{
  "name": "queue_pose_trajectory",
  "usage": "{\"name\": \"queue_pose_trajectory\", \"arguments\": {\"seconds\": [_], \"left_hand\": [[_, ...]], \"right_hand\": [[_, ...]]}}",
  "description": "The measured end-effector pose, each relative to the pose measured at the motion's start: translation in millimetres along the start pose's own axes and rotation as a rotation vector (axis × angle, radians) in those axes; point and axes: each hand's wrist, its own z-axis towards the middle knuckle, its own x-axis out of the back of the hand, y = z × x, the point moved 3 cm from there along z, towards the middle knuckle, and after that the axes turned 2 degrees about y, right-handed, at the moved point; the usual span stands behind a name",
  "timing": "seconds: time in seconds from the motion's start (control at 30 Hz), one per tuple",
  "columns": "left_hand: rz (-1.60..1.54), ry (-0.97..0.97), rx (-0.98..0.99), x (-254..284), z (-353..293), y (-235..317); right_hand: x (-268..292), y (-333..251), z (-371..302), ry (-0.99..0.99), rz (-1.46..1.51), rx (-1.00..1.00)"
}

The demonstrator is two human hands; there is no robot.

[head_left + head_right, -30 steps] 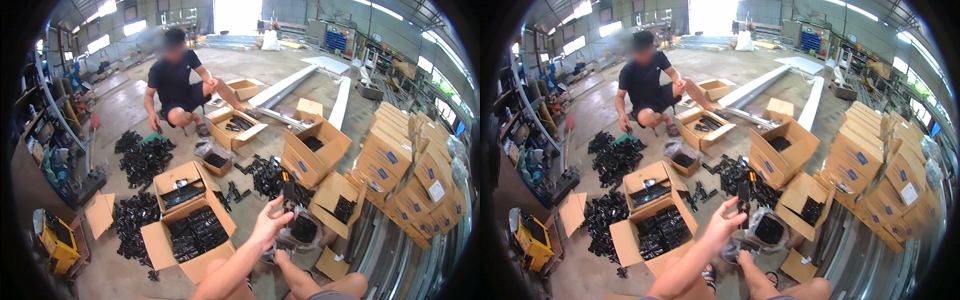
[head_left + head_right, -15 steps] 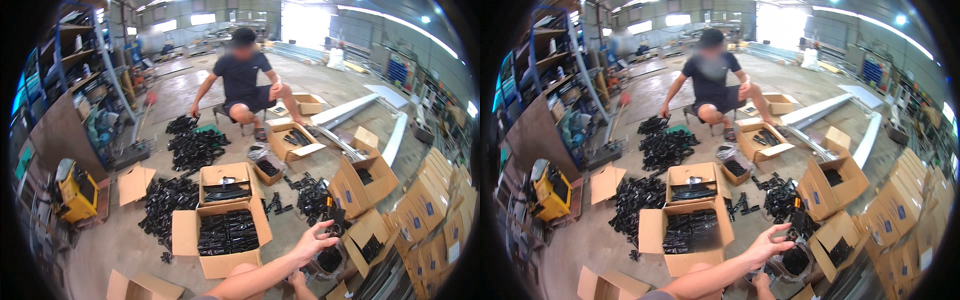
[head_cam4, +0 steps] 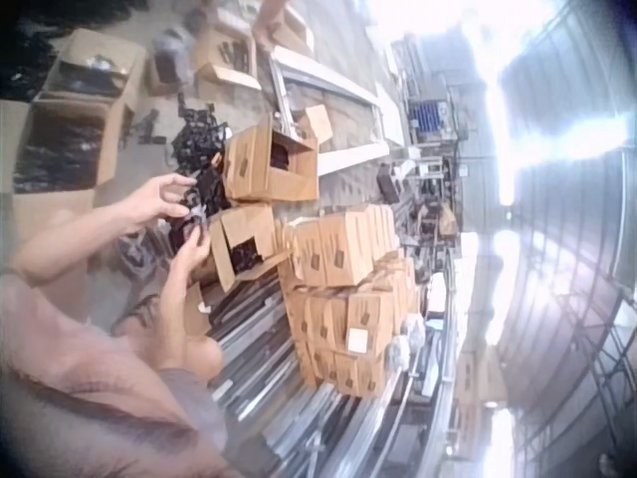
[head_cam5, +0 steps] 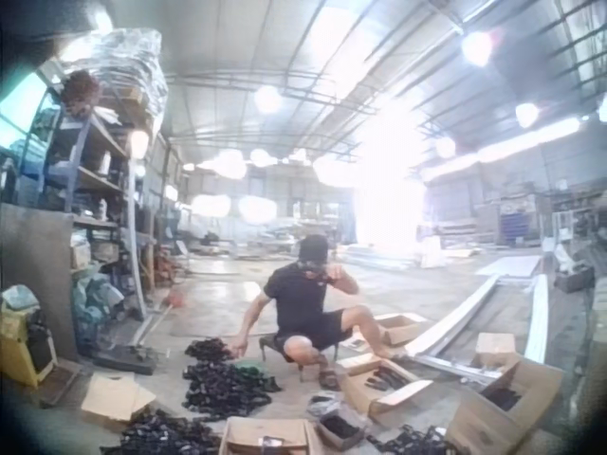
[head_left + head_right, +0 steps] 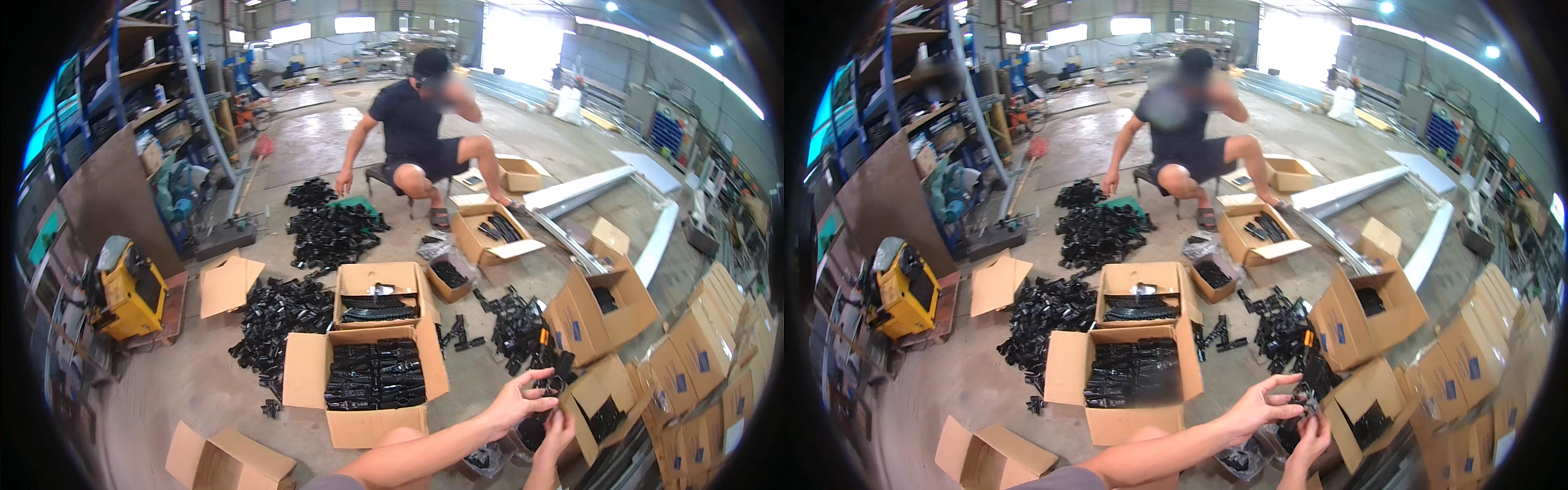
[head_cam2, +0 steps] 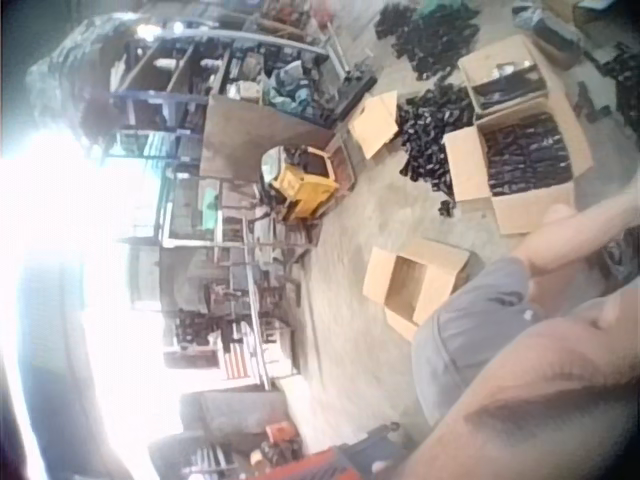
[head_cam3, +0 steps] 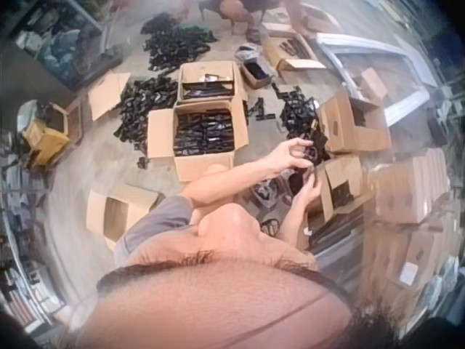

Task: The person picks up black metal parts one at a time, handling and turning them to check their condition before placing them into small plastic bags.

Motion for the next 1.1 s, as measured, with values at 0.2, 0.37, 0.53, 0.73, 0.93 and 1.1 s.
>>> {"name": "queue_pose_trajectory", "arguments": {"seconds": [0.2,0.37,0.53,0.73,0.93,1.1], "left_hand": [[0.033,0.026,0.011,1,-7,-5],[0.022,-0.046,0.07,-27,-11,-8],[0.069,-0.083,0.038,-38,-14,-15],[0.156,-0.073,-0.016,-32,-14,-22],[0.189,-0.07,-0.029,-35,-11,-30],[0.253,-0.042,-0.057,-39,-10,-36]], "right_hand": [[-25,-140,-1,-0.163,-0.059,0.103],[-7,-171,-13,-0.326,-0.231,0.252],[3,-157,-22,-0.25,-0.306,0.367],[-3,-161,-28,-0.201,-0.369,0.41],[3,-152,-27,-0.132,-0.377,0.398],[9,-149,-25,-0.09,-0.391,0.373]]}}
